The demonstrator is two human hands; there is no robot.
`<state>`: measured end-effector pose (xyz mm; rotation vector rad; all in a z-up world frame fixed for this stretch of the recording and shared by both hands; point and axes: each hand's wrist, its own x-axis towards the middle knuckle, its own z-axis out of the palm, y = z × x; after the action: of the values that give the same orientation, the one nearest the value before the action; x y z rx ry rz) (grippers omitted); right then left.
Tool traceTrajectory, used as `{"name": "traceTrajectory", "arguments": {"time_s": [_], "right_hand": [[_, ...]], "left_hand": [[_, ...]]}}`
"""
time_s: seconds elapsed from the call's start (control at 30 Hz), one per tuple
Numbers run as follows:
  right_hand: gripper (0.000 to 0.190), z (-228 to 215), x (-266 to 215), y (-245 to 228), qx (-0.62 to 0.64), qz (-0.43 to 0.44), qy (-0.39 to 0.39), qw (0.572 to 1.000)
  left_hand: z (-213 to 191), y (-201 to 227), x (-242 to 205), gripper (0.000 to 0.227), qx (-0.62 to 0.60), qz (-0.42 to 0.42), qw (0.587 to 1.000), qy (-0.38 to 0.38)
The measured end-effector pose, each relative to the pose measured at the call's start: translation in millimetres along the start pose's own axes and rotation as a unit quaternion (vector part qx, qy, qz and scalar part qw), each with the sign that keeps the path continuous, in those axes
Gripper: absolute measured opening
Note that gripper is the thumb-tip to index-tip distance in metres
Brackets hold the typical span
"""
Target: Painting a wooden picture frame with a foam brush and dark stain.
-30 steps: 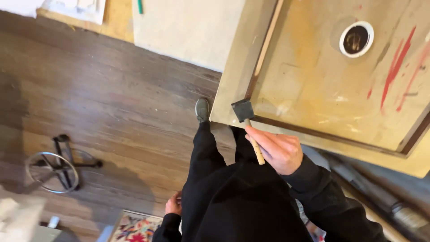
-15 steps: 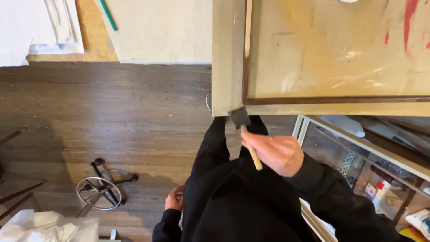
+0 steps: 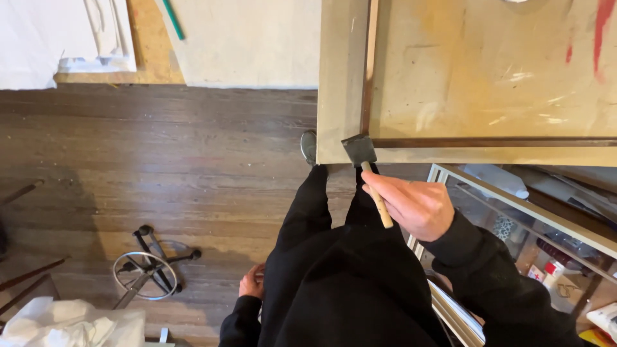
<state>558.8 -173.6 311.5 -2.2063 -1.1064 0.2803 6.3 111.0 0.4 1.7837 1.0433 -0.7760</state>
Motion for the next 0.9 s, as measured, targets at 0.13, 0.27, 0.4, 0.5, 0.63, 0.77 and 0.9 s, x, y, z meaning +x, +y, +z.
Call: {"name": "traceTrajectory", "arguments": {"time_s": [0.13,0.27,0.4,0.5,0.63,0.77,0.9], "right_hand": [[0.038,-5.2,2.8,-6.3,0.002,-0.004,0.025,1.0],[0.034,-27.5,6.5,10.0,0.063,-0.013,0.022,0.998],[0.008,-39.3,29.4,42.1,0.182,0.149,0.037,0.971],[0.014,-43.8,65.8,51.3,0.059,0.172,-0.016,0.983],[0.017,-48.5,88.7,71.9,0.08,0.115,-0.056,0.989],[0.011,-68.5,112.2,95.9,0.086,0.109,-0.01,0.99],[0.018,-75.0,104.7,90.7,-0.025,-0.108,-0.08,0.991]], "left_hand": [[4.1,-0.8,14.7,0.042,0.033,0.01,0.999,-0.002],[6.8,7.2,8.3,0.038,0.048,0.011,0.999,0.0],[10.7,22.8,-2.5,0.038,-0.004,0.009,1.0,-0.001],[24.0,44.1,-4.7,0.034,-0.052,-0.01,0.999,0.015],[62.0,44.2,-39.4,0.033,-0.074,-0.044,0.996,0.035],[113.5,52.3,-52.2,0.037,-0.077,-0.078,0.993,0.051],[149.5,70.1,-64.9,0.04,-0.095,-0.07,0.992,0.049]]}}
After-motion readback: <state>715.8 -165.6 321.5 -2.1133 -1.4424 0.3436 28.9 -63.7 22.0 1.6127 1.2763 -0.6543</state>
